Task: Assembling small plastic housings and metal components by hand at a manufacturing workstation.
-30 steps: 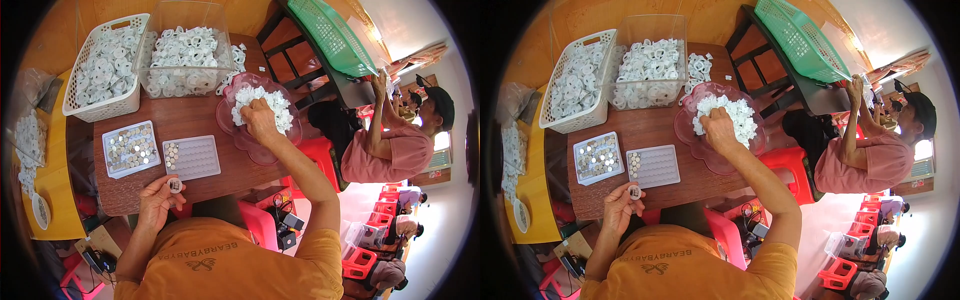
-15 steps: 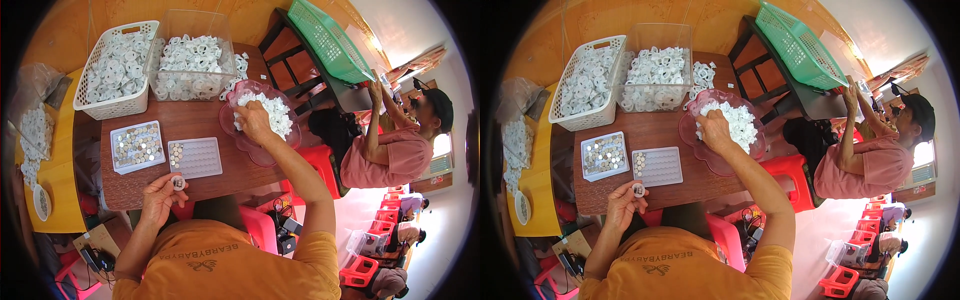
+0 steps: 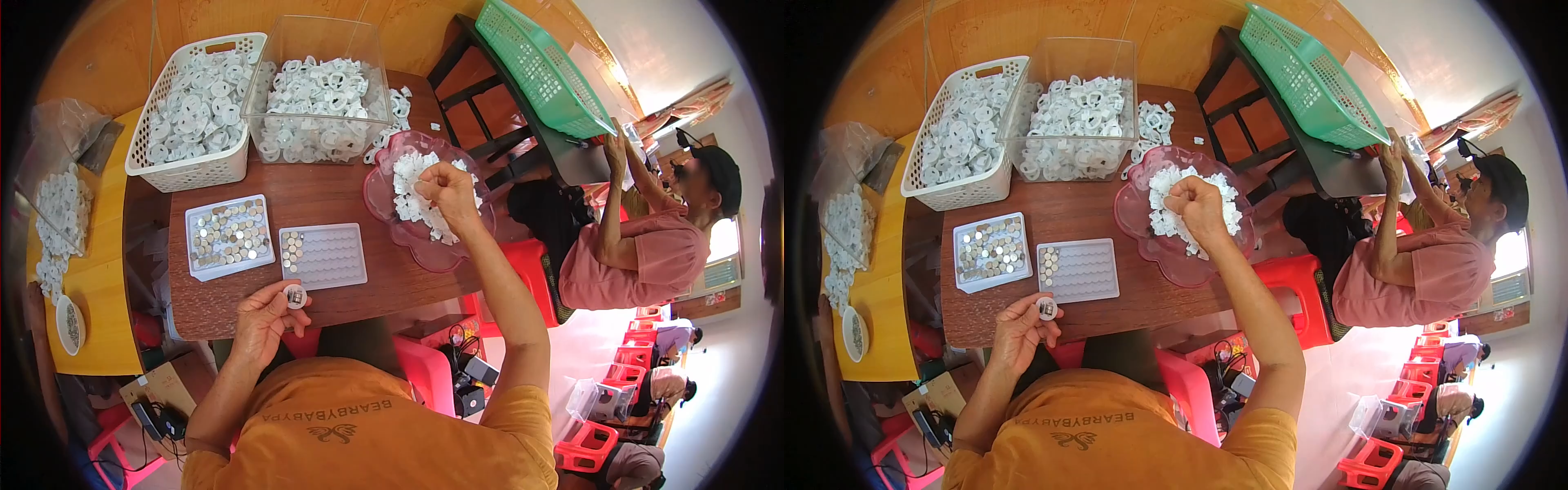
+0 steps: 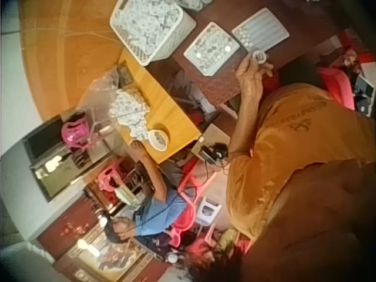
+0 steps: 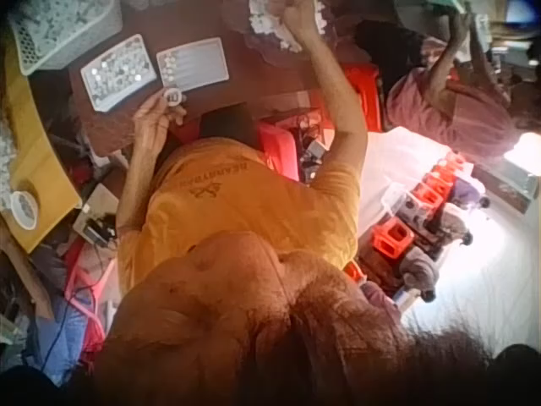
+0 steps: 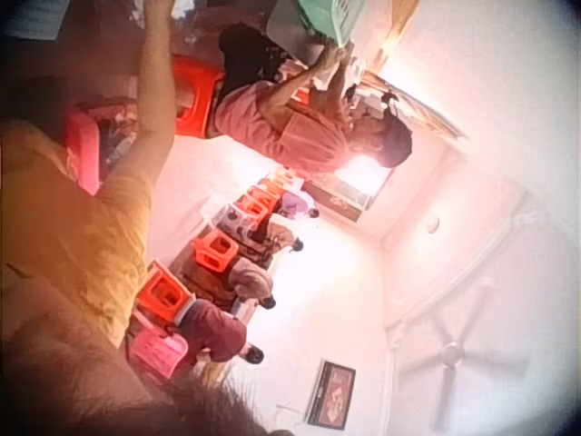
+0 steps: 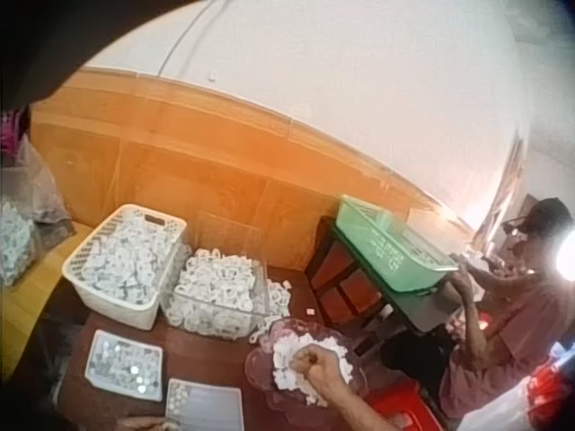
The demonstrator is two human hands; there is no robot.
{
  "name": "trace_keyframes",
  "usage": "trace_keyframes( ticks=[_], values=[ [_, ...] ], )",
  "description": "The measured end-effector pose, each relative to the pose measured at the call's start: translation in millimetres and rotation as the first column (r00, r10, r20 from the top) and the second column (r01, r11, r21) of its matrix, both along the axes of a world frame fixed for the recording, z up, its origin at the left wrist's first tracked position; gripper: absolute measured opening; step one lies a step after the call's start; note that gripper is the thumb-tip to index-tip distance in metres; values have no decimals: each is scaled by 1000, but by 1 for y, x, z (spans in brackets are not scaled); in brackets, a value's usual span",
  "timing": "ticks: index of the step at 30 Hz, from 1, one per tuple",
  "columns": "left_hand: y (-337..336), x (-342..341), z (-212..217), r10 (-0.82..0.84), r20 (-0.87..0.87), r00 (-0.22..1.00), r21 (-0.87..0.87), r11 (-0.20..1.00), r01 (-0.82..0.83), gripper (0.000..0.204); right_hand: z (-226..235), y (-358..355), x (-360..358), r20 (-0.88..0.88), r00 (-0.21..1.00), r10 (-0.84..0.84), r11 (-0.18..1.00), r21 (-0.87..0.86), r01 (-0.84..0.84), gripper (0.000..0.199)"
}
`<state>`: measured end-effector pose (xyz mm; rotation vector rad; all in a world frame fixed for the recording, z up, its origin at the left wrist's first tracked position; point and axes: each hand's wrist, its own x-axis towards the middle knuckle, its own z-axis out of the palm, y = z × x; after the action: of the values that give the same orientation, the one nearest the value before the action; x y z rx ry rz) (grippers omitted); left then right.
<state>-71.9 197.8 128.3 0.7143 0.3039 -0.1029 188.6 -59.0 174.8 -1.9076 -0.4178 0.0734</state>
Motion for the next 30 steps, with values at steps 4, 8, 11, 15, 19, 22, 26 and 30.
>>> trace_keyframes(
  ticks=[4,8,11,15,19,22,26,30],
  values=[
    [1,-1,2,-12,-42,999,20,1000,13,32,35,8,-34,-238,971,-22,990,132,54,13],
    [-8,4,14,-21,-63,998,14,1000,22,30,46,40,-91,-239,964,119,985,148,-85,17],
    [-14,9,23,-29,-81,996,-5,1000,29,33,28,63,-120,-306,913,271,955,203,-215,14],
    [-13,8,25,-25,-33,999,5,1000,25,39,9,81,-143,-389,858,336,931,274,-240,13],
    [-10,3,20,-17,-37,999,23,1000,17,38,-5,88,-155,-403,830,385,907,329,-262,17],
    [-10,0,17,0,-24,1000,59,998,1,39,-9,92,-162,-355,871,340,929,272,-251,14],
    [-10,-2,17,-6,-23,1000,68,998,7,38,-12,94,-164,-222,921,321,942,170,-288,14],
    [-9,-3,14,-11,-30,999,66,998,13,36,-13,92,-164,-173,921,348,935,136,-327,14]
  ],
)
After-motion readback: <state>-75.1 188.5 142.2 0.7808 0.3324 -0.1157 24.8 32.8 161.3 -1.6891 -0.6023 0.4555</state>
